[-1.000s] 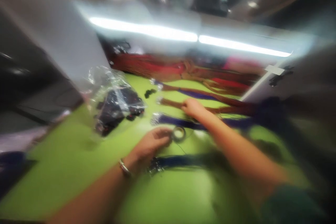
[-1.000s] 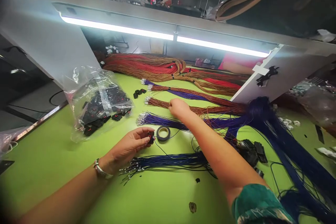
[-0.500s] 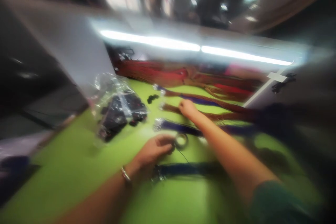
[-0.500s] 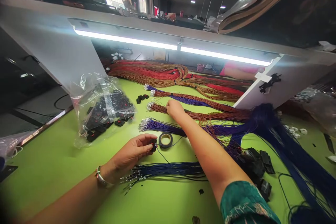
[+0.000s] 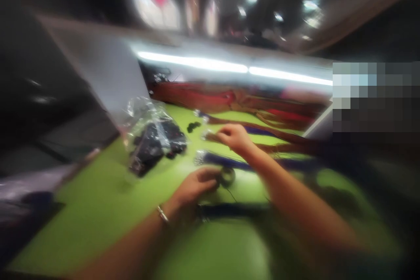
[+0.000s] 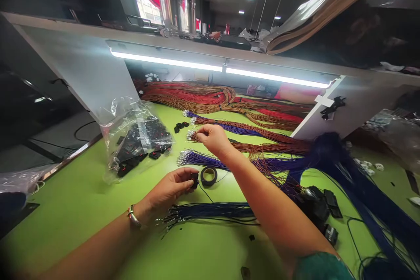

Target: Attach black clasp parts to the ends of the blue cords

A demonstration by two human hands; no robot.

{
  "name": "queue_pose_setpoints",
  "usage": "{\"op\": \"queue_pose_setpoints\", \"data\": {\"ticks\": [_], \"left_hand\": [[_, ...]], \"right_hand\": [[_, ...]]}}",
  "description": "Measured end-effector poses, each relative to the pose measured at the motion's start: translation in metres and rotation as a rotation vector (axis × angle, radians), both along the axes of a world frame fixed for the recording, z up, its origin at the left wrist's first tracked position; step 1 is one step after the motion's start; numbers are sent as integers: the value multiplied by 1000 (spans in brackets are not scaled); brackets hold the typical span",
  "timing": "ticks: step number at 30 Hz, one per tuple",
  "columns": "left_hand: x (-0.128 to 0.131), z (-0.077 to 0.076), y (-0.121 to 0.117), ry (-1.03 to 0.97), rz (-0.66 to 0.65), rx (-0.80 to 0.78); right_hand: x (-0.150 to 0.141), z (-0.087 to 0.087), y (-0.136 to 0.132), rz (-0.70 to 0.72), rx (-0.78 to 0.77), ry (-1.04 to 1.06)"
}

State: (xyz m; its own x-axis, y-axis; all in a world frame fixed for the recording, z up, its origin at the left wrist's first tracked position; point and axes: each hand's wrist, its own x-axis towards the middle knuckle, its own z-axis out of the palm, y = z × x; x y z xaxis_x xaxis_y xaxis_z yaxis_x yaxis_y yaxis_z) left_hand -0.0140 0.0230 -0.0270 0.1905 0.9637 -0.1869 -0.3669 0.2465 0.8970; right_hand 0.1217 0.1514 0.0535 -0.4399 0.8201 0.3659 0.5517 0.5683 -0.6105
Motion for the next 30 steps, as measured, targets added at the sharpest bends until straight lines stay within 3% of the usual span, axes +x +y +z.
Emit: {"op": "queue_pose_setpoints", "data": {"ticks": [7,13,17,19,24,30], "left_hand": [[-1,1,0,16,-5,-22],[-3,0,2,30,4,-58],[0,6,1,-46,35,-113],[1,9,1,-83,51,-135],[0,7,1,-130,27,-113],[-3,1,3,-123,-1,-129]], "right_hand": [[37,-9,-18,-137,47,16],[87,17,-33,-283,144,218],[96,22,-55,-438,233,468],[87,11,-68,-393,158,488],[49,-28,-93,9,-162,122],[40,-52,-85,25,-261,-22]]}}
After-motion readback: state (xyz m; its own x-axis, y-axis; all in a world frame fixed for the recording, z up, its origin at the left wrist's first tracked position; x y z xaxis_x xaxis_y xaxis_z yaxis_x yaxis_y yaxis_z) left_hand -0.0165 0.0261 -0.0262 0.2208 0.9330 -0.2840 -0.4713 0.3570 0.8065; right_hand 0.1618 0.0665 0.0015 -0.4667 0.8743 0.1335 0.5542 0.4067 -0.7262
